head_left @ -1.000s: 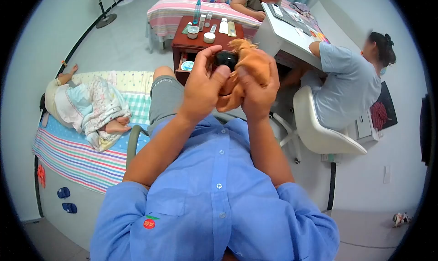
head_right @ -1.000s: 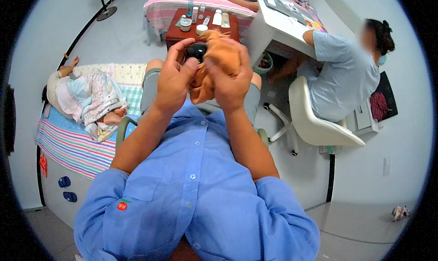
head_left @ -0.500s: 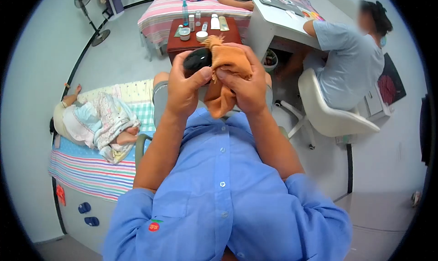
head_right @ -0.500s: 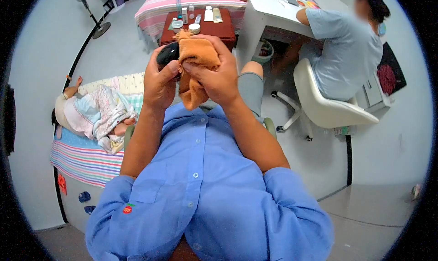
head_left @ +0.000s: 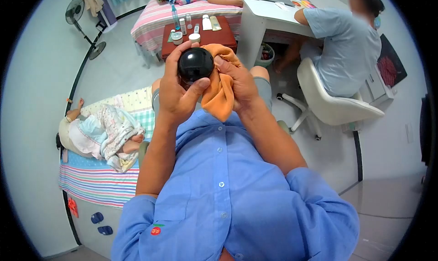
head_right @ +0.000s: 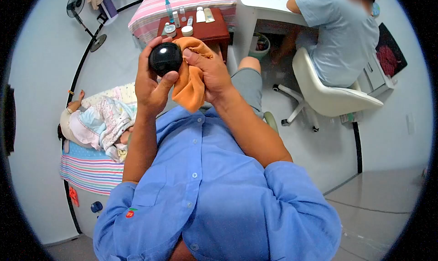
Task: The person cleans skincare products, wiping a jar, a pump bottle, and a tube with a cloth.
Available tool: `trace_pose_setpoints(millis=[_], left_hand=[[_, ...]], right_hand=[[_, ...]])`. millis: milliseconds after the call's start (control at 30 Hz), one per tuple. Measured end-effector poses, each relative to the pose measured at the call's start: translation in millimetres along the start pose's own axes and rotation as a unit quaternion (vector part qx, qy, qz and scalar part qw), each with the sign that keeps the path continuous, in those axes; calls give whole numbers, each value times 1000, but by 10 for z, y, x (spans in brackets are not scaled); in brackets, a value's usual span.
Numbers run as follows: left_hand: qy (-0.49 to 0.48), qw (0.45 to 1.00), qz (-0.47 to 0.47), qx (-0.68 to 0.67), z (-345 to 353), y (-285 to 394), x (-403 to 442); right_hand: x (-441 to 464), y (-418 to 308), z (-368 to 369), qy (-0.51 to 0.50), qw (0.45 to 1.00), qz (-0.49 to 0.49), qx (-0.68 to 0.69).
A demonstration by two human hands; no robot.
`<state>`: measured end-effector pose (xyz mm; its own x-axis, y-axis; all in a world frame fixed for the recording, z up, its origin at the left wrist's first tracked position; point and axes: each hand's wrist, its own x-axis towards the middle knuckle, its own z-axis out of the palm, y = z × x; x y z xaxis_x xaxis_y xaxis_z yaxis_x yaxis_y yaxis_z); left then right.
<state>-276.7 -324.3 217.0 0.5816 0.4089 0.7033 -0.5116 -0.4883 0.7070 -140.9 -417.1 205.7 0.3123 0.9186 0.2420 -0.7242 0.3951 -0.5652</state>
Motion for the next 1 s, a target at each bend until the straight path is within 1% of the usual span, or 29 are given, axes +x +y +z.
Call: trace_pose_setpoints(millis=[33,67,100,133,167,200,233,267,300,367,400,433,467,500,533,567,600,633,667,700,733,767,833,900,933,967,1000], left_hand=[[23,999,5,-40,-2,-19,-7],[27,999,5,-38,-27,-66,-12],[69,993,-19,-94,-60,-119,-8],[110,982,-43,-151,-97,-153,-16],[112,981,-44,-150,-138,-171,-26],[136,956,-87,-247,-175,-172,-22],[157,918,-129,-341,-201,-168,-21],[150,909,-157,-356,-216,-154,-21],[153,909,-156,-356,-209,-188,-50],[118,927,-181,-306,-136,-280,-129],[122,936,-155,-292,11,-204,-125],[90,946,-151,-273,26,-188,-155],[57,960,-144,-231,33,-132,-137],[24,972,-136,-189,45,-79,-118],[25,972,-136,-190,83,-74,-139],[38,954,-161,-251,136,-76,-160],[51,931,-184,-310,167,-88,-162],[52,932,-182,-310,162,-117,-146],[99,898,-222,-366,138,-161,-137],[144,858,-263,-418,109,-219,-146],[169,867,-266,-387,50,-273,-149],[166,866,-271,-387,16,-292,-171],[141,882,-227,-388,-24,-242,-131],[149,890,-230,-365,-40,-276,-132],[115,890,-215,-385,-21,-226,-124],[79,888,-200,-405,0,-179,-116],[72,901,-201,-379,22,-155,-107]], right_hand=[[-4,-8,48,-1,994,-51,-97],[-13,-19,91,-4,994,-47,-97],[-35,-32,130,6,954,-130,-270],[-63,-24,161,16,877,-209,-432],[-87,13,192,15,878,-207,-432],[-101,60,229,19,854,-249,-457],[-101,101,256,23,827,-290,-481],[-87,149,243,18,833,-303,-462],[-80,145,245,16,834,-301,-463],[-64,101,254,-55,706,-408,-576],[-59,50,262,-49,621,-457,-635],[-83,26,264,-51,622,-455,-635],[-109,-4,260,-8,720,-385,-578],[-132,-46,258,36,803,-306,-510],[-112,-118,254,66,886,-220,-402],[-98,-118,240,66,886,-220,-404],[-78,-112,201,58,864,-238,-440],[-57,-95,150,49,841,-255,-475],[-38,-19,81,21,817,-271,-508],[13,6,53,-51,726,-361,-584],[-2,23,167,-78,670,-382,-632],[-17,25,277,-104,608,-401,-677],[10,57,202,-85,620,-410,-664],[14,49,170,-74,631,-417,-650],[-2,11,161,-36,734,-357,-576],[-29,-25,158,4,822,-288,-491],[-52,-41,165,45,892,-213,-396]])
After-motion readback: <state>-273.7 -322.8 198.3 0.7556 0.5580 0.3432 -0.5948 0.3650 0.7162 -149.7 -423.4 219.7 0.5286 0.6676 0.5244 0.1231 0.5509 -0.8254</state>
